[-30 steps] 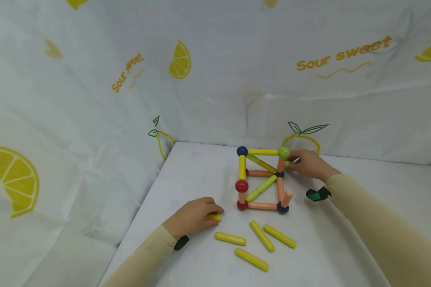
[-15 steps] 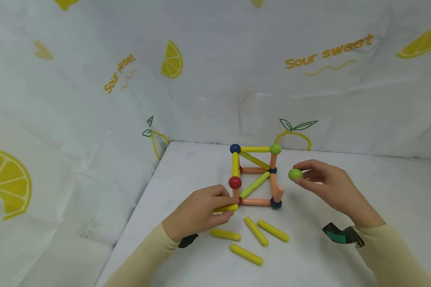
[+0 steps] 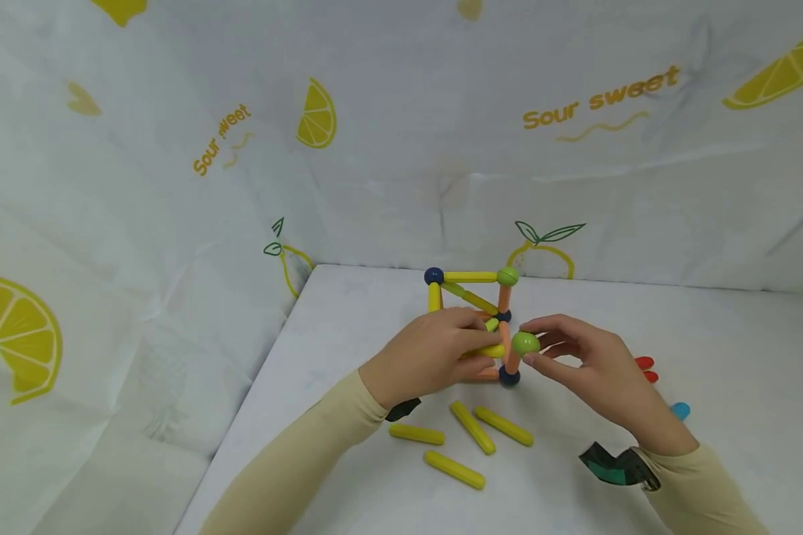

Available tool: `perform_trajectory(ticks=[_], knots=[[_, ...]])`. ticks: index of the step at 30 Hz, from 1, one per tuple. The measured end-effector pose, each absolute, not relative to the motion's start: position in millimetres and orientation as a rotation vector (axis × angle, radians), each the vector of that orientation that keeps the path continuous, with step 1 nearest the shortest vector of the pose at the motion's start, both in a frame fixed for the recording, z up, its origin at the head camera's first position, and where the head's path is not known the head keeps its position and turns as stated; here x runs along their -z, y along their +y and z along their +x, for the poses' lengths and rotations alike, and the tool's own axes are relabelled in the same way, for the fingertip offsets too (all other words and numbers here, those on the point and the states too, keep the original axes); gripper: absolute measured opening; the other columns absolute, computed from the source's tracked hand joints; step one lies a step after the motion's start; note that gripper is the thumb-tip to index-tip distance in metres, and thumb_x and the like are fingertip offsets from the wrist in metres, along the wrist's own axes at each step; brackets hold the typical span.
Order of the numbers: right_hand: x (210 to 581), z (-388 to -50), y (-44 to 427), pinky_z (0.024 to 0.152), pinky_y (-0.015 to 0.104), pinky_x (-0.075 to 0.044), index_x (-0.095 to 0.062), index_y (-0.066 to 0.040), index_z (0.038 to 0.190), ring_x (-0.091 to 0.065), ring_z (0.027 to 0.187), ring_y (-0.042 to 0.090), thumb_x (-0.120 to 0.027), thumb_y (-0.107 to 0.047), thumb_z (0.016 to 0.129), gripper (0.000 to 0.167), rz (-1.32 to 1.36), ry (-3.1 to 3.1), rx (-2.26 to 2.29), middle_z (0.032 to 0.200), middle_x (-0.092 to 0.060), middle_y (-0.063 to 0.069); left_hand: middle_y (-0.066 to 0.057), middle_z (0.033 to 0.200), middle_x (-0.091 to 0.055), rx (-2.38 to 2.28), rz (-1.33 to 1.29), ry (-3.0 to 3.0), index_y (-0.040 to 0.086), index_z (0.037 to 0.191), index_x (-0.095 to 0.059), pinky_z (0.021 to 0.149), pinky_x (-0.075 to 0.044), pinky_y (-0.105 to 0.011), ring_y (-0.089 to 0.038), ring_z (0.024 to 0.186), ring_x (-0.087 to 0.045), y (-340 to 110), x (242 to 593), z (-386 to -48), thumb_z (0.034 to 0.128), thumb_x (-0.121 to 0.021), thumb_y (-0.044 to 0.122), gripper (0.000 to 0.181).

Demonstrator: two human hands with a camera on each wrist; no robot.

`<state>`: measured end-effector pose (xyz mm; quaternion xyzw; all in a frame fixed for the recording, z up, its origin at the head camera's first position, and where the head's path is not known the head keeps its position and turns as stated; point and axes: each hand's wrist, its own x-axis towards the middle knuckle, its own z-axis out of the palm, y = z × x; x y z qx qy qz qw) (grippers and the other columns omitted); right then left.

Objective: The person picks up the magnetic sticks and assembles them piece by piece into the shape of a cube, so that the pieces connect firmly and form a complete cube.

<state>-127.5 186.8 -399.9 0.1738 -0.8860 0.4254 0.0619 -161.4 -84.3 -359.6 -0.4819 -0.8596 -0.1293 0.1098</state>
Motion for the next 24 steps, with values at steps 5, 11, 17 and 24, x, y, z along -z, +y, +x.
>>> perform_trajectory(ticks=[5,11,17,24], knots=[[401,-127,186,0.086,0.014,-0.058,-0.072,-0.025,0.131,-0.072,0.096,0.002,-0.082,-0.024,0.098,0.034,0.544,-2.66,-1.305,0.121,-0.077,-0.003,0.002,0.115,-0.074,0.386,-1.41,-2.546,0.017,0.132,-0.079,0.077,-0.052,-0.015,-0.009,0.095,-0.066,-77,362,-166,0.0986,-0.082,0.027,0.035],[401,-129,185,0.086,0.012,-0.057,-0.072,-0.023,0.132,-0.073,0.096,0.005,-0.083,-0.025,0.098,0.035,0.541,-2.653,-1.277,0.121,-0.077,-0.002,0.002,0.117,-0.075,0.389,-1.394,-2.56,0.016,0.134,-0.078,0.083,-0.055,-0.015,-0.011,0.103,-0.07,-69,365,-171,0.0994,-0.081,0.029,0.037],[403,-131,189,0.083,0.015,-0.059,-0.073,-0.025,0.13,-0.073,0.094,0.005,-0.084,-0.026,0.097,0.035,0.507,-2.642,-1.229,0.119,-0.078,-0.003,0.001,0.119,-0.075,0.387,-1.382,-2.575,0.016,0.131,-0.079,0.087,-0.056,-0.016,-0.011,0.107,-0.071,-61,369,-177,0.1006,-0.08,0.029,0.033],[409,-136,188,0.083,0.02,-0.06,-0.072,-0.025,0.133,-0.074,0.099,0.012,-0.082,-0.03,0.099,0.036,0.488,-2.683,-1.215,0.126,-0.076,-0.003,0.001,0.12,-0.074,0.368,-1.365,-2.605,0.016,0.133,-0.078,0.088,-0.056,-0.017,-0.011,0.107,-0.071,-61,377,-183,0.1009,-0.079,0.031,0.035]])
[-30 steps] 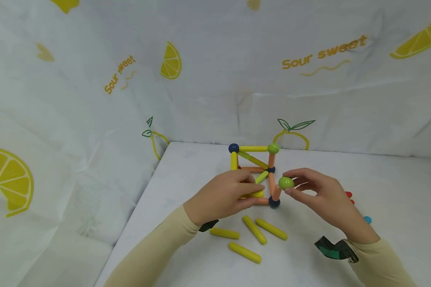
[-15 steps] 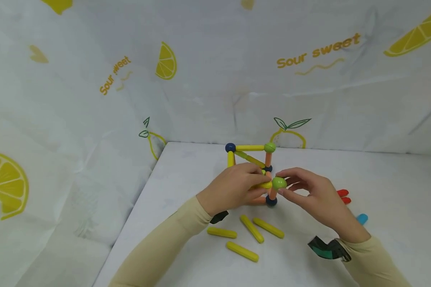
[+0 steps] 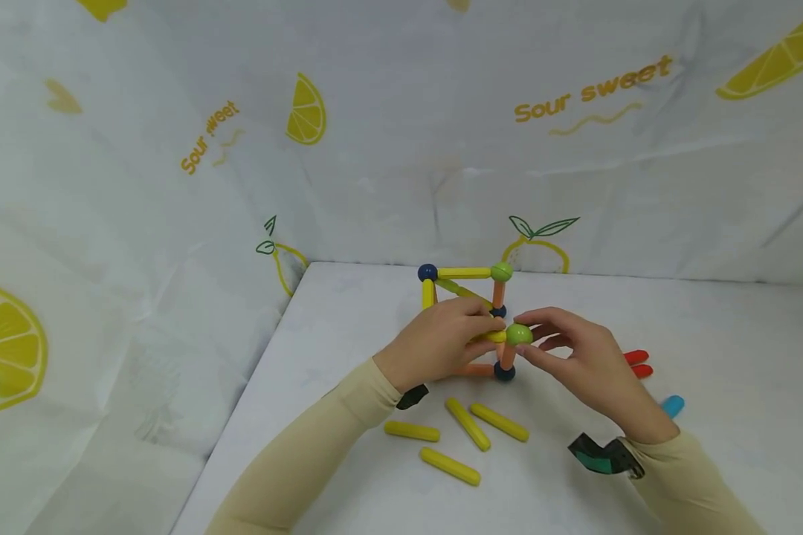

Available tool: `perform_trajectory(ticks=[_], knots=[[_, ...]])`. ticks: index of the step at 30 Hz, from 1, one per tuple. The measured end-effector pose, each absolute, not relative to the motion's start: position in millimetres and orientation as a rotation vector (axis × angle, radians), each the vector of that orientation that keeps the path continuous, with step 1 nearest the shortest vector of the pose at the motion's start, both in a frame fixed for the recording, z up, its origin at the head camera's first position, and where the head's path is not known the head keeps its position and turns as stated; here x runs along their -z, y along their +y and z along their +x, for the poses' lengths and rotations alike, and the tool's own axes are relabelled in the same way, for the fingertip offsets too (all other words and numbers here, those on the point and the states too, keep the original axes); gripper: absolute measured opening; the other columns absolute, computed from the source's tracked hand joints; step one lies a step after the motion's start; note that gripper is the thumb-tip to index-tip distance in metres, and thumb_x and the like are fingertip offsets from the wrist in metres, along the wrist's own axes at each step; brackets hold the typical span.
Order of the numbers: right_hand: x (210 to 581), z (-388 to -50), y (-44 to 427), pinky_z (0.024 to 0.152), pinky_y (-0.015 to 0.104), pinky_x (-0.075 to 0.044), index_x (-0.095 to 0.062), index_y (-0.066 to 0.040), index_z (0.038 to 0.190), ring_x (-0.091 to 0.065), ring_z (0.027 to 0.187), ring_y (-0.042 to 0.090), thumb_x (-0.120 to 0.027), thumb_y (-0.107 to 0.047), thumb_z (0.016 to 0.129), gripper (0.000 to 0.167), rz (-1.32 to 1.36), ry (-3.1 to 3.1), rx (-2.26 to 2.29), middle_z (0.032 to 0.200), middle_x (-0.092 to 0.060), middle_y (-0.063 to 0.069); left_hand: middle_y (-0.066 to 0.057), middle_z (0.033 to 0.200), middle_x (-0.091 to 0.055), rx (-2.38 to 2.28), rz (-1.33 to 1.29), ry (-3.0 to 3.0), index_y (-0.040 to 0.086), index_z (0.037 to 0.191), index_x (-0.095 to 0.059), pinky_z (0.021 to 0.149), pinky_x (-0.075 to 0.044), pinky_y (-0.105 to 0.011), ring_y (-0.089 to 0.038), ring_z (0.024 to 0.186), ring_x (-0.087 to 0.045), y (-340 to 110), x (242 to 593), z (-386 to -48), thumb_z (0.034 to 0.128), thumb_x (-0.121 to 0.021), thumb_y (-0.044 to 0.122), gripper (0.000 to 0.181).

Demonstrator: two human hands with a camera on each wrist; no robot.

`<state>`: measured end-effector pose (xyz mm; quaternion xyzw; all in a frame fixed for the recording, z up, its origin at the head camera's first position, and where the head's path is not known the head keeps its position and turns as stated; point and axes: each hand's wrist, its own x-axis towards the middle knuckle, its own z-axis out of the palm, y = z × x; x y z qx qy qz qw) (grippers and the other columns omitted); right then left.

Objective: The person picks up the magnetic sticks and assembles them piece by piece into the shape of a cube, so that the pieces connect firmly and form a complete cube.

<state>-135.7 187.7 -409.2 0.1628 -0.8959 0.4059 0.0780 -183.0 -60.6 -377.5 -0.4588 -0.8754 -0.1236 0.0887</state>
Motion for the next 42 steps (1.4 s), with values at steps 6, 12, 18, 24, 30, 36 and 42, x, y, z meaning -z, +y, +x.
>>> perform_trajectory(ticks=[6,12,18,24,30,36,42], knots=[[412,-138,183,0.084,0.022,-0.06,-0.072,-0.023,0.132,-0.075,0.1,0.02,-0.083,-0.027,0.098,0.037,0.486,-2.693,-1.212,0.127,-0.076,-0.003,0.001,0.12,-0.073,0.378,-1.358,-2.602,0.016,0.137,-0.076,0.087,-0.055,-0.015,-0.01,0.107,-0.071,-64,382,-185,0.1022,-0.077,0.03,0.038],[415,-140,180,0.085,0.019,-0.059,-0.071,-0.02,0.133,-0.075,0.101,0.02,-0.083,-0.024,0.097,0.038,0.48,-2.719,-1.199,0.128,-0.076,0.0,0.002,0.12,-0.073,0.382,-1.343,-2.579,0.018,0.138,-0.075,0.087,-0.057,-0.02,-0.012,0.106,-0.071,-73,385,-185,0.0992,-0.082,0.028,0.04],[417,-142,177,0.087,0.022,-0.061,-0.07,-0.019,0.135,-0.074,0.104,0.021,-0.081,-0.023,0.099,0.037,0.505,-2.721,-1.196,0.128,-0.076,-0.001,0.002,0.113,-0.071,0.343,-1.222,-2.508,0.018,0.133,-0.076,0.088,-0.054,-0.029,-0.015,0.096,-0.065,-101,387,-176,0.0934,-0.087,0.021,0.042],[419,-143,176,0.089,0.025,-0.061,-0.065,-0.018,0.139,-0.073,0.106,0.019,-0.075,-0.025,0.104,0.037,0.522,-2.731,-1.179,0.129,-0.075,0.001,0.001,0.112,-0.071,0.359,-1.127,-2.477,0.015,0.124,-0.08,0.092,-0.053,-0.032,-0.017,0.1,-0.063,-121,396,-169,0.0931,-0.087,0.019,0.032],[422,-141,172,0.089,0.022,-0.06,-0.065,-0.02,0.14,-0.072,0.108,0.019,-0.076,-0.024,0.103,0.039,0.509,-2.744,-1.2,0.123,-0.076,-0.001,0.001,0.116,-0.07,0.412,-1.091,-2.442,0.015,0.122,-0.081,0.085,-0.055,-0.025,-0.015,0.104,-0.064,-130,405,-170,0.0924,-0.088,0.022,0.032],[423,-142,170,0.088,0.021,-0.06,-0.065,-0.021,0.14,-0.071,0.106,0.016,-0.077,-0.02,0.102,0.039,0.524,-2.726,-1.181,0.121,-0.076,-0.003,-0.004,0.124,-0.067,0.475,-1.016,-2.433,0.013,0.129,-0.075,0.082,-0.059,-0.025,-0.018,0.106,-0.064,-137,411,-170,0.0896,-0.091,0.026,0.045],[423,-143,167,0.088,0.02,-0.059,-0.065,-0.02,0.14,-0.071,0.108,0.017,-0.077,-0.02,0.103,0.039,0.501,-2.729,-1.186,0.119,-0.077,-0.003,-0.006,0.127,-0.064,0.526,-0.895,-2.506,0.01,0.137,-0.07,0.082,-0.064,-0.026,-0.018,0.101,-0.07,-146,419,-172,0.0863,-0.094,0.026,0.059]])
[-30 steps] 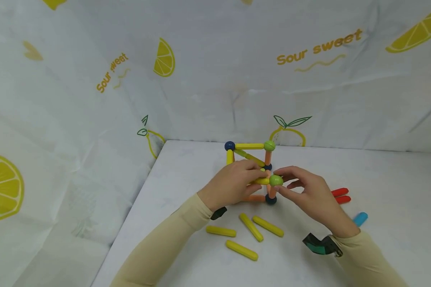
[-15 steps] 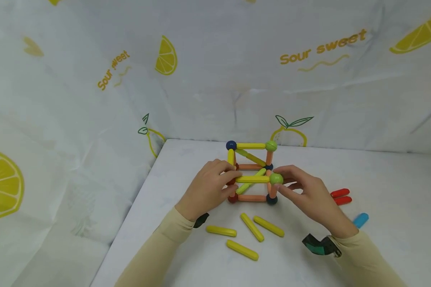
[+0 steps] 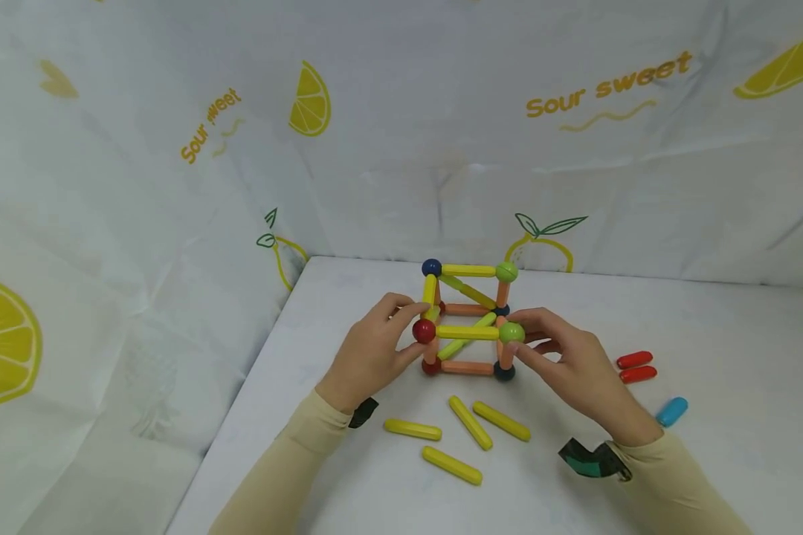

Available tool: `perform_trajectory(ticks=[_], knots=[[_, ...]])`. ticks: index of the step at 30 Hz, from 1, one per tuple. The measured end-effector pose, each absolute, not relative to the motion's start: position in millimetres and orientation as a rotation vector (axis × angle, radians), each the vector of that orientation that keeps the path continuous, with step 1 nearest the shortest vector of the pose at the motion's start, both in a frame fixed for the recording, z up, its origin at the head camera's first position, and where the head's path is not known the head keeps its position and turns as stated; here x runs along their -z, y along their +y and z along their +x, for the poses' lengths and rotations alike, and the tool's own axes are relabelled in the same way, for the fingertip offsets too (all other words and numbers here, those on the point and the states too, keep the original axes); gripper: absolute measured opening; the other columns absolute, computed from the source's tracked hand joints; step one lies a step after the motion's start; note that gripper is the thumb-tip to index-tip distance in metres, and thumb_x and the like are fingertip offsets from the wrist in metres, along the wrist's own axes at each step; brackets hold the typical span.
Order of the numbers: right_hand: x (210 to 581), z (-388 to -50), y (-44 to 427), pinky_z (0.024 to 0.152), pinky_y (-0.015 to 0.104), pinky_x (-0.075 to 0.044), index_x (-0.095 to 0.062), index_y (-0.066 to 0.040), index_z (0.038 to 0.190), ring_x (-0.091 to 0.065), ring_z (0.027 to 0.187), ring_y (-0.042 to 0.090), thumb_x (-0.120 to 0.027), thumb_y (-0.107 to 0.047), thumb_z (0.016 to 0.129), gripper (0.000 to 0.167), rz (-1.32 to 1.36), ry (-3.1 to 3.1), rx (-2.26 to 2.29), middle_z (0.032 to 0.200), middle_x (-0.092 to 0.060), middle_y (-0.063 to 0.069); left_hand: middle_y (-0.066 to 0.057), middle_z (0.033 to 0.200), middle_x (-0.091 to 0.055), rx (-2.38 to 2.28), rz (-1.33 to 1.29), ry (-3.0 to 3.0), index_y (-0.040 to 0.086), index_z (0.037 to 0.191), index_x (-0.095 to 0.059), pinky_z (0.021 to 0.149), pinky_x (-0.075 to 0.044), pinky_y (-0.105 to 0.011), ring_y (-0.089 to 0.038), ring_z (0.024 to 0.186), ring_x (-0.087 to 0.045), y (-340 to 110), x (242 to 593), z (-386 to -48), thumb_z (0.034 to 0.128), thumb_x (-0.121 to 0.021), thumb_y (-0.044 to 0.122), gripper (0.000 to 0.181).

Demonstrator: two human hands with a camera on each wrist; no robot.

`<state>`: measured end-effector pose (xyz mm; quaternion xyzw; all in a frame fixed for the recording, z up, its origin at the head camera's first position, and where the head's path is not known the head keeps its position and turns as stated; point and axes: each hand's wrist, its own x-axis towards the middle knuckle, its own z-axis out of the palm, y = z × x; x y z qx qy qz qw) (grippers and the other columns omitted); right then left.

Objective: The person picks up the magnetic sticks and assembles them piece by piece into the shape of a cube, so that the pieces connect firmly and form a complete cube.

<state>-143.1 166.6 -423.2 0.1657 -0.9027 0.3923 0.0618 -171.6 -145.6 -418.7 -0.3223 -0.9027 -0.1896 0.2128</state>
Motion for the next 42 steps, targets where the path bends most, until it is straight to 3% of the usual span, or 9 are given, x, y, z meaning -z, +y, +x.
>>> perform_trajectory(ticks=[7,16,20,25,27,31,34,37,42], knots=[[422,-146,159,0.089,0.023,-0.061,-0.065,-0.019,0.14,-0.072,0.109,0.021,-0.078,-0.022,0.102,0.041,0.489,-2.726,-1.19,0.118,-0.077,-0.001,-0.005,0.124,-0.066,0.558,-0.842,-2.504,0.011,0.135,-0.071,0.074,-0.064,-0.029,-0.016,0.086,-0.07,-150,418,-176,0.0875,-0.093,0.022,0.054],[418,-148,162,0.092,0.043,-0.064,-0.064,-0.021,0.141,-0.073,0.11,0.023,-0.076,-0.023,0.103,0.039,0.46,-2.74,-1.168,0.119,-0.078,0.002,-0.006,0.125,-0.067,0.535,-0.876,-2.514,0.009,0.14,-0.068,0.079,-0.065,-0.027,-0.016,0.09,-0.073,-149,418,-180,0.0909,-0.09,0.023,0.056],[418,-148,164,0.091,0.038,-0.064,-0.063,-0.02,0.141,-0.074,0.109,0.023,-0.076,-0.024,0.104,0.04,0.458,-2.741,-1.172,0.119,-0.078,0.002,-0.006,0.13,-0.066,0.529,-0.861,-2.531,0.01,0.147,-0.062,0.08,-0.065,-0.028,-0.017,0.092,-0.073,-150,419,-178,0.0911,-0.09,0.029,0.065],[417,-142,168,0.091,0.027,-0.061,-0.058,-0.019,0.149,-0.074,0.111,0.024,-0.073,-0.032,0.105,0.048,0.424,-2.778,-1.183,0.124,-0.078,0.004,-0.008,0.14,-0.062,0.557,-0.82,-2.51,0.013,0.159,-0.05,0.085,-0.065,-0.028,-0.018,0.107,-0.072,-161,420,-160,0.0911,-0.089,0.039,0.082],[415,-139,173,0.092,0.028,-0.06,-0.056,-0.019,0.152,-0.074,0.113,0.025,-0.07,-0.035,0.107,0.05,0.4,-2.793,-1.171,0.128,-0.077,0.006,-0.007,0.135,-0.065,0.582,-0.841,-2.462,0.012,0.154,-0.054,0.086,-0.065,-0.029,-0.018,0.11,-0.071,-168,420,-150,0.0912,-0.089,0.036,0.076],[414,-135,197,0.092,0.032,-0.061,-0.06,-0.018,0.149,-0.074,0.114,0.028,-0.068,-0.035,0.108,0.045,0.358,-2.812,-1.084,0.132,-0.076,0.008,0.0,0.116,-0.073,0.609,-0.99,-2.464,0.013,0.132,-0.071,0.085,-0.064,-0.027,-0.013,0.101,-0.071,-179,426,-131,0.0926,-0.088,0.03,0.046],[418,-134,229,0.083,0.026,-0.061,-0.067,-0.017,0.141,-0.075,0.107,0.03,-0.071,-0.03,0.107,0.037,0.333,-2.84,-0.989,0.127,-0.077,0.009,0.004,0.108,-0.075,0.617,-1.141,-2.626,0.016,0.121,-0.078,0.085,-0.062,-0.022,-0.011,0.094,-0.071,-183,439,-122,0.0952,-0.086,0.032,0.031],[426,-133,268,0.073,0.021,-0.058,-0.071,-0.015,0.135,-0.076,0.102,0.032,-0.074,-0.027,0.105,0.033,0.283,-2.915,-0.909,0.121,-0.078,0.01,0.006,0.108,-0.074,0.627,-1.231,-2.822,0.019,0.12,-0.079,0.084,-0.058,-0.017,-0.009,0.092,-0.069,-184,455,-120,0.0976,-0.082,0.038,0.03],[441,-129,320,0.078,0.048,-0.064,-0.073,-0.01,0.134,-0.075,0.102,0.041,-0.076,-0.022,0.101,0.035,0.176,-3.081,-0.82,0.13,-0.072,0.025,0.014,0.108,-0.071,0.622,-1.285,-2.985,0.024,0.122,-0.079,0.083,-0.054,-0.014,0.0,0.091,-0.064,-180,469,-123,0.0981,-0.081,0.041,0.029]])
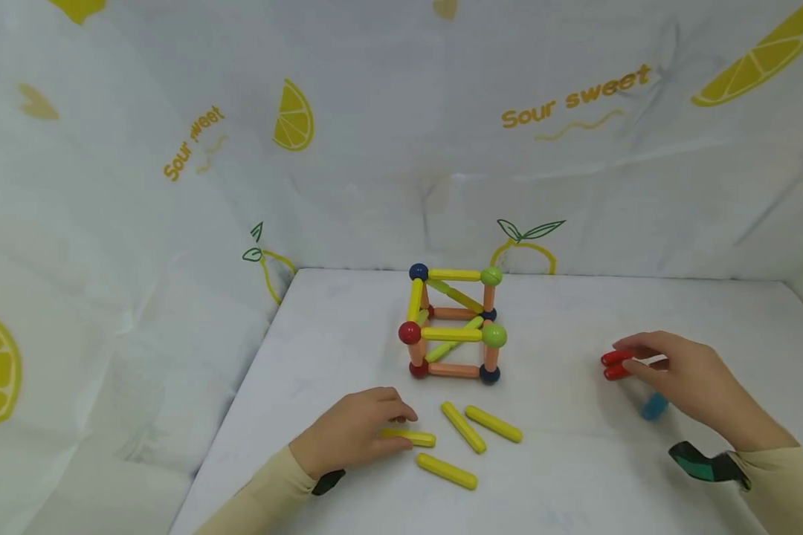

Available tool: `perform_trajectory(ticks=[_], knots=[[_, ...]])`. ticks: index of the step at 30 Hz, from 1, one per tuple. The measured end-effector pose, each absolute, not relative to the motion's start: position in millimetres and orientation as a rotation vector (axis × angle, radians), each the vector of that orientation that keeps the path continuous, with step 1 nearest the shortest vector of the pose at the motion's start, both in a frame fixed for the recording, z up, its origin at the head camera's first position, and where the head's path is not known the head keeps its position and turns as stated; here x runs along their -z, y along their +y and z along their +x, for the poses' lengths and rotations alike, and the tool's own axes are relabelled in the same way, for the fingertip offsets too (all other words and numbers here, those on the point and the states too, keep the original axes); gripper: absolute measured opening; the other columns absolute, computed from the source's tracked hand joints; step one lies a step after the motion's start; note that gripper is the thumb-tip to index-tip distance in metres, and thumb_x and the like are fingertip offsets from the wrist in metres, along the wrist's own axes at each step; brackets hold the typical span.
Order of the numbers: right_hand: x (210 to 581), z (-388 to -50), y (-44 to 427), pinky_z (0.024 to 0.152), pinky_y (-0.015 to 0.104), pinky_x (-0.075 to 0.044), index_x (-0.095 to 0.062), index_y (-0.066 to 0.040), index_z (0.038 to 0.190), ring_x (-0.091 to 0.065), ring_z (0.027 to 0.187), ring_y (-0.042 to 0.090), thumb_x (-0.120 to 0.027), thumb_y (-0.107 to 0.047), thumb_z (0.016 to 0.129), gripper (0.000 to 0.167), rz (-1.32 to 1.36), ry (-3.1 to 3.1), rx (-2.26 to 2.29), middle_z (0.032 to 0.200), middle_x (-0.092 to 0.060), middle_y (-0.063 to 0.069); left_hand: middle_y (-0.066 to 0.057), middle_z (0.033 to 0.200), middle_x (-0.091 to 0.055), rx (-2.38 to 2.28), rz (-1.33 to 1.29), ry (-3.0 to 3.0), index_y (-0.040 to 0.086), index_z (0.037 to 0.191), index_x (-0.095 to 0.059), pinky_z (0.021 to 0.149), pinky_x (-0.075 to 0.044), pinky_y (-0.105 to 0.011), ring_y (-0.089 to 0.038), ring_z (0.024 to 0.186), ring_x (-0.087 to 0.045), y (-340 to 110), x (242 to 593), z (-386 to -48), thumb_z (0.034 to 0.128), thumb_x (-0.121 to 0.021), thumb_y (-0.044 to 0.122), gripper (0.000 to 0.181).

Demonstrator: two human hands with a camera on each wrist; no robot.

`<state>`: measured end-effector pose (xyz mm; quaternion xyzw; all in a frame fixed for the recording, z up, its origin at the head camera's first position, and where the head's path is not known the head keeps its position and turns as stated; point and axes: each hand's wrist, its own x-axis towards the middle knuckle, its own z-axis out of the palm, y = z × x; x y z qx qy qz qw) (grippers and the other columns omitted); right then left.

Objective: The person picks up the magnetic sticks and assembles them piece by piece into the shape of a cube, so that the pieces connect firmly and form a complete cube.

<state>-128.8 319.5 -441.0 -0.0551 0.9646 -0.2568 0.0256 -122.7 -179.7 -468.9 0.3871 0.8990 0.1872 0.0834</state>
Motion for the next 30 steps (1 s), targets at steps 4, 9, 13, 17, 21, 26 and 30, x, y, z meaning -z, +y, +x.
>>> perform_trajectory(ticks=[4,9,13,17,21,26,30], knots=[[448,-129,335,0.079,0.061,-0.062,-0.072,-0.005,0.132,-0.074,0.1,0.046,-0.078,-0.017,0.098,0.036,-0.156,2.973,0.709,0.131,-0.068,0.033,0.018,0.105,-0.068,-0.514,1.12,2.635,0.027,0.12,-0.079,0.083,-0.053,-0.014,0.005,0.088,-0.059,-175,470,-123,0.0966,-0.083,0.039,0.026],[457,-134,341,0.08,0.062,-0.062,-0.071,-0.001,0.13,-0.071,0.1,0.048,-0.081,-0.015,0.095,0.039,-0.168,2.962,0.654,0.127,-0.068,0.035,0.018,0.102,-0.065,-0.474,1.145,2.641,0.029,0.116,-0.08,0.078,-0.05,-0.013,0.005,0.084,-0.054,-171,477,-124,0.0951,-0.085,0.034,0.022],[464,-139,341,0.08,0.061,-0.062,-0.072,-0.001,0.128,-0.069,0.098,0.046,-0.083,-0.017,0.093,0.041,-0.15,2.923,0.626,0.126,-0.068,0.035,0.017,0.103,-0.066,-0.457,1.158,2.649,0.028,0.116,-0.081,0.08,-0.053,-0.014,0.005,0.086,-0.057,-170,481,-125,0.0967,-0.084,0.031,0.02],[470,-140,339,0.078,0.054,-0.062,-0.073,0.0,0.127,-0.067,0.093,0.038,-0.085,-0.016,0.091,0.041,-0.152,2.904,0.622,0.123,-0.07,0.031,0.017,0.105,-0.068,-0.453,1.132,2.652,0.028,0.118,-0.081,0.085,-0.055,-0.016,0.005,0.091,-0.06,-166,483,-127,0.1001,-0.08,0.031,0.019],[472,-138,330,0.084,0.058,-0.06,-0.077,-0.002,0.121,-0.068,0.099,0.04,-0.085,-0.01,0.09,0.033,-0.181,2.945,0.62,0.118,-0.075,0.024,0.015,0.107,-0.071,-0.506,1.142,2.676,0.027,0.122,-0.08,0.086,-0.056,-0.017,0.003,0.093,-0.063,-156,478,-130,0.1011,-0.079,0.034,0.022],[464,-131,302,0.085,0.055,-0.062,-0.079,-0.006,0.116,-0.07,0.102,0.039,-0.087,-0.009,0.087,0.03,-0.259,2.997,0.666,0.111,-0.078,0.014,0.01,0.111,-0.071,-0.554,1.227,2.73,0.023,0.125,-0.078,0.083,-0.054,-0.013,0.0,0.091,-0.063,-136,465,-135,0.1014,-0.078,0.033,0.025],[448,-124,269,0.076,0.032,-0.06,-0.08,-0.015,0.115,-0.07,0.098,0.026,-0.089,-0.013,0.087,0.03,-0.347,3.022,0.773,0.11,-0.078,0.005,0.008,0.111,-0.069,-0.574,1.311,2.8,0.021,0.124,-0.077,0.077,-0.05,-0.009,-0.002,0.088,-0.061,-120,451,-136,0.1013,-0.078,0.031,0.025]])
